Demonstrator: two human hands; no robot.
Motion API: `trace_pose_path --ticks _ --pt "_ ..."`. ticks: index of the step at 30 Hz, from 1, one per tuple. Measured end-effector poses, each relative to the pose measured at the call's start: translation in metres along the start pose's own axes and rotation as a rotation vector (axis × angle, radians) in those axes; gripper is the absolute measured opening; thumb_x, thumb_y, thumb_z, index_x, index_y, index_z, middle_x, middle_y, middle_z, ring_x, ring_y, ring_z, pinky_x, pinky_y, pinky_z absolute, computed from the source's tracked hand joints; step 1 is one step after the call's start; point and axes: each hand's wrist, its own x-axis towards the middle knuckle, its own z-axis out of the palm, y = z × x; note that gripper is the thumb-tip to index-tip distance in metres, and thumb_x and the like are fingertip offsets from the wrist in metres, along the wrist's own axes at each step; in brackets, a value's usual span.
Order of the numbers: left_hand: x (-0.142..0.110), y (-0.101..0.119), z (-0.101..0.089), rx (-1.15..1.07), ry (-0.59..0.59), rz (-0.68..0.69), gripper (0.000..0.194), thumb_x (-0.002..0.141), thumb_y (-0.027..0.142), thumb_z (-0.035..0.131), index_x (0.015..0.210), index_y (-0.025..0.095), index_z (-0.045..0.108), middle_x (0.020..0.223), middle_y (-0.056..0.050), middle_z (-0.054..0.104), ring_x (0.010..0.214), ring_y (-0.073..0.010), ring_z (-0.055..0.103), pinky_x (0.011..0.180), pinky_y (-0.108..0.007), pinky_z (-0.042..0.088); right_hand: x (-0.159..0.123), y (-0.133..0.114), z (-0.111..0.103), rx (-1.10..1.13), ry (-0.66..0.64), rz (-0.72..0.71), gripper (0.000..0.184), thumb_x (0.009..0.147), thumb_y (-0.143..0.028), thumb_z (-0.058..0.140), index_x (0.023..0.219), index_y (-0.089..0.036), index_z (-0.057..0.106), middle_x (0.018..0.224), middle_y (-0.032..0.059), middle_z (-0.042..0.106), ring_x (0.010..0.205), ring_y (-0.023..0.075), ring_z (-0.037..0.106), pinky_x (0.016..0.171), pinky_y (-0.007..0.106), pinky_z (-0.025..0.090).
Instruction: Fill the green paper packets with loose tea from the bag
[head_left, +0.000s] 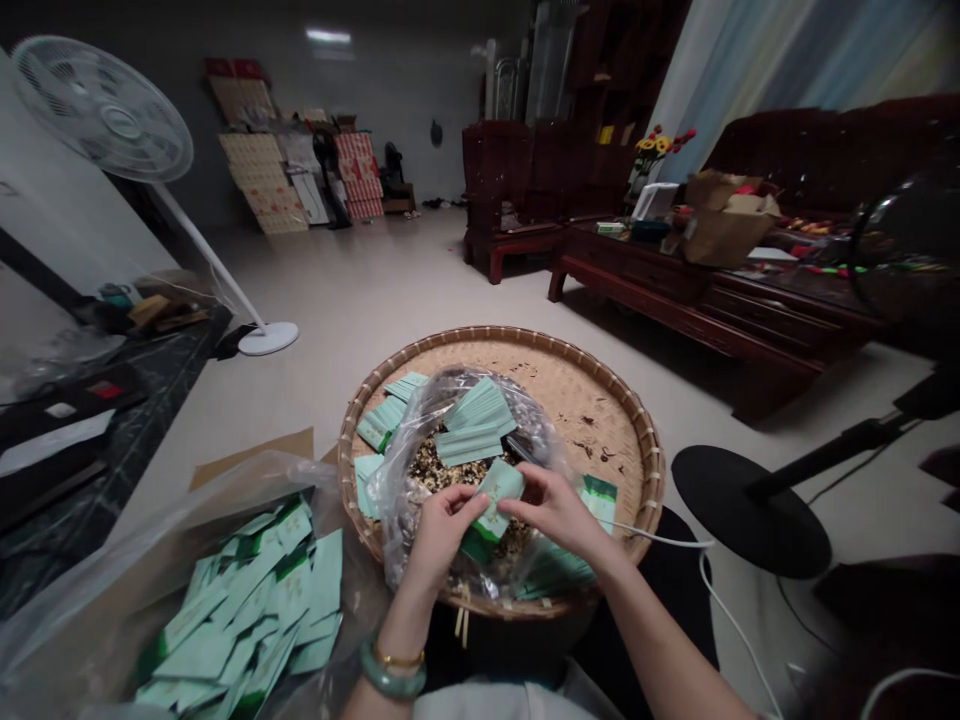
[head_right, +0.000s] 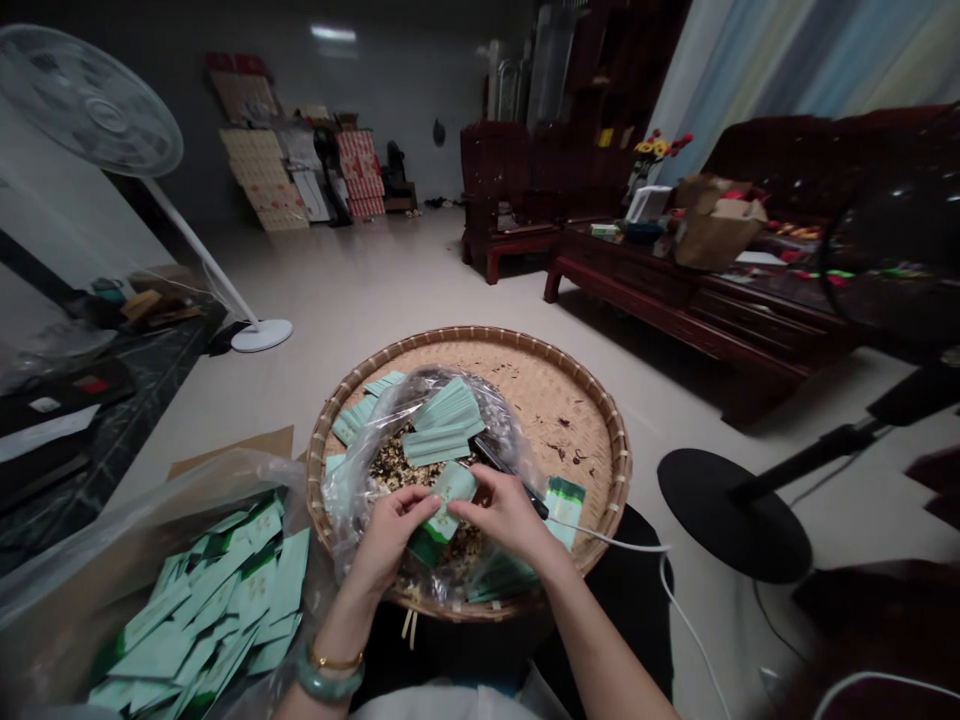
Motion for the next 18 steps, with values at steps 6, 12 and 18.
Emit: trace_pose_path --ticks 6,12,18 --pt "0.0001 -0.0056 -0.0031 0.012 0.073 0.018 0.038 0.065 0.047 0.071 0.078 0.011 0.071 0.072 -0.005 0.07 0.068 -0.0173 0.06 0.064 -0.026 0.046 -0.0021 0.0019 0.0014 -0.131 -0.046 0.019 0.026 0.075 -0.037 0.065 0.067 -0.013 0.063 0.059 -0.0009 0.055 0.056 0.0104 0.046 0.05 0.02 0.035" --pt "-0.0045 0.0005 -0.0044 0.187 -0.122 0.003 0.037 0.057 0.029 0.078 0.09 0.013 0.071 0.08 -0.003 0.071 0.071 -0.0171 0.06 0.067 -0.025 0.046 -0.0002 0.0043 0.0051 -0.037 -0.023 0.066 0.024 0.073 -0.037 0.066 0.07 -0.013 0.064 0.06 -0.0002 0.057 0.055 0.0115 0.048 0.05 0.021 0.038" --pt "-0.0052 0.0028 -0.0052 0.254 -0.131 0.008 0.033 0.058 0.028 0.075 0.087 0.012 0.071 0.075 -0.002 0.068 0.068 -0.0163 0.058 0.066 -0.025 0.044 -0.0022 -0.003 -0.0048 0.028 -0.123 0.079 0.039 0.08 -0.051 0.057 0.069 -0.014 0.065 0.06 0.0 0.056 0.055 0.0117 0.05 0.052 0.022 0.042"
